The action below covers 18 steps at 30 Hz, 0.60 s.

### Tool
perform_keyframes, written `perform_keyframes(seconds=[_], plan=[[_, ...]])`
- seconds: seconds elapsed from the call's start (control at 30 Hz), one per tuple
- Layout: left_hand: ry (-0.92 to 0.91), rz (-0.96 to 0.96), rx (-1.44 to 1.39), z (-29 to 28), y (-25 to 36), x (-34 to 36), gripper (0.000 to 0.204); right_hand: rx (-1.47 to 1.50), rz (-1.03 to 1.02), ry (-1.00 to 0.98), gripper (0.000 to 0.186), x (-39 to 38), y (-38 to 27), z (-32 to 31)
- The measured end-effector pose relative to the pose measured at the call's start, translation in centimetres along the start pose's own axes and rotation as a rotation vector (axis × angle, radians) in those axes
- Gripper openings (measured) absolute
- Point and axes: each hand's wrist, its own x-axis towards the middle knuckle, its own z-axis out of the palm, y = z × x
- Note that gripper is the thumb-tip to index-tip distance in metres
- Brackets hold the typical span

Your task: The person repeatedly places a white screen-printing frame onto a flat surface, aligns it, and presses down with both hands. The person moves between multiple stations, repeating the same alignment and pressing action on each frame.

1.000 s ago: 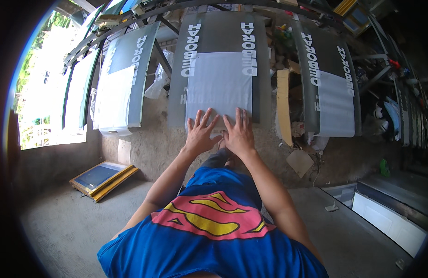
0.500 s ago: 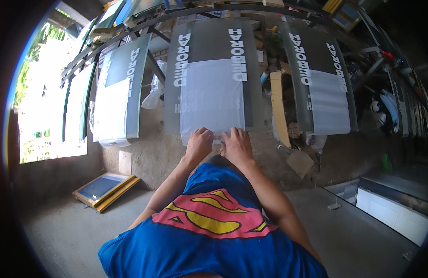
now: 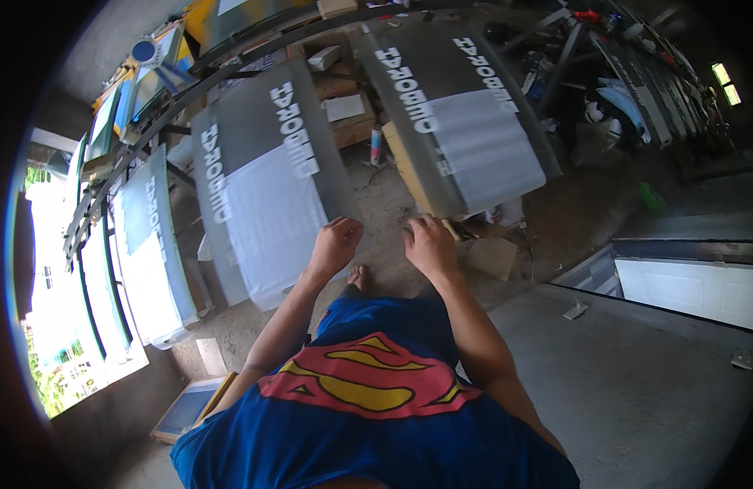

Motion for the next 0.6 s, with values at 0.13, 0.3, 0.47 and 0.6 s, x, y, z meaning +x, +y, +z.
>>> perform_keyframes(seconds=[0.13,0.3,0.47,0.6], plan=[[-0.170,-0.122,-0.082,6.4,3.8,3.1,0.015,0.006,0.077,0.008,0.017,1.3,7.8,-3.8],[-0.205,-0.160,-0.034,15.5,9.1,5.3,0.020,-0.041,0.193,-0.071,0.025,2.9,17.9,-8.3],[0.016,-0.355,0.001,22.5,11.7,5.0,0.027,-0.062,0.464,-0.203,0.035,3.9,27.3,-12.5],[0.240,-0.486,-0.083,25.9,13.6,4.8,0.029,0.262,0.481,-0.005,0.040,3.4,36.8,-8.5]])
